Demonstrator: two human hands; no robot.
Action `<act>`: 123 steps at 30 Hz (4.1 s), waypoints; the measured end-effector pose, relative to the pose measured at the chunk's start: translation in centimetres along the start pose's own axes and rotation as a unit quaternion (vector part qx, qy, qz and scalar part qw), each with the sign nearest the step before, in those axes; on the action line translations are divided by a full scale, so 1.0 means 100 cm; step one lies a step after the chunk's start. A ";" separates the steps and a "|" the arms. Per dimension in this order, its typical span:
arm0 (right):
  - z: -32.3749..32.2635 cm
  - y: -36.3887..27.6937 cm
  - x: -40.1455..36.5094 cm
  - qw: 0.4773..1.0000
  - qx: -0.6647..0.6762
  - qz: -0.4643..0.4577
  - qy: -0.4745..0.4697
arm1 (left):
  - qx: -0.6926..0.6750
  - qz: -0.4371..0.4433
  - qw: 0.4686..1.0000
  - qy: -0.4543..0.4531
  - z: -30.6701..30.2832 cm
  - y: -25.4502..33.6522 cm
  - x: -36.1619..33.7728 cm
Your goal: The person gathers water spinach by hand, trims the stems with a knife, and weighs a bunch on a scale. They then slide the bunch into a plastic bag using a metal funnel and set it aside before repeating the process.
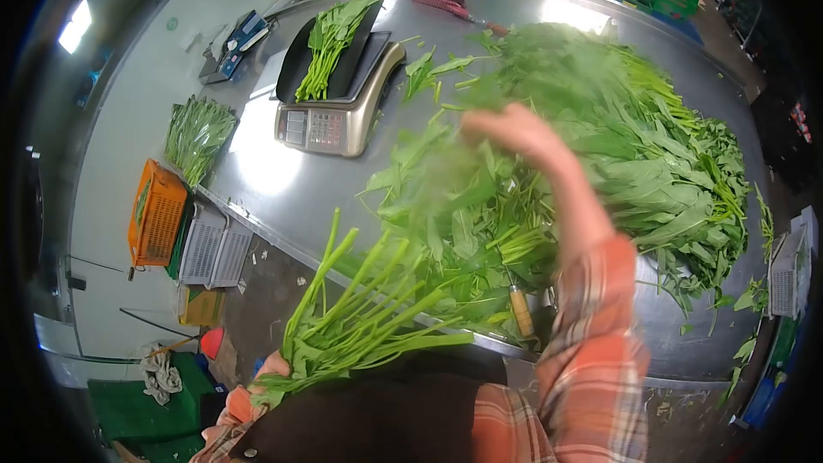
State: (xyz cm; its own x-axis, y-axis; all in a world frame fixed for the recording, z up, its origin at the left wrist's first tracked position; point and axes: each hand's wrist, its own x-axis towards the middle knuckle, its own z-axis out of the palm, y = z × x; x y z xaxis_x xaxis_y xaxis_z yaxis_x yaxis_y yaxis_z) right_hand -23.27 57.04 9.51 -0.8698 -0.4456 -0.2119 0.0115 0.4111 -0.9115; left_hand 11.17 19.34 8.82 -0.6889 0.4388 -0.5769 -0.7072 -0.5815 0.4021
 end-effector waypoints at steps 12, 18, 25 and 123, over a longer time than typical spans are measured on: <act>0.263 -0.020 -0.023 0.852 0.034 0.023 -0.521 | 0.763 -0.157 0.509 -0.368 0.054 0.184 0.049; 0.297 -0.014 -0.050 0.748 0.505 0.192 -0.386 | 0.880 -0.050 0.293 -0.370 0.015 0.279 0.051; 0.347 -0.081 -0.078 0.885 0.371 0.182 -0.214 | 0.818 0.326 0.123 -0.457 -0.029 0.301 0.107; 0.429 -0.025 -0.037 0.960 0.112 0.154 0.203 | -0.173 -0.232 0.941 -0.173 -0.200 0.107 0.077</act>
State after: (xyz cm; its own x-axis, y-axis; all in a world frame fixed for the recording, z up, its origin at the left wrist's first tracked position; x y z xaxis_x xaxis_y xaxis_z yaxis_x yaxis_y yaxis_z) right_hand 1.05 23.53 -2.58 -0.9284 0.0358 -0.3699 0.3652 0.2729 -0.8901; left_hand 1.50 2.77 -5.57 -0.3717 0.8627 -0.3428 -0.8917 -0.4345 -0.1266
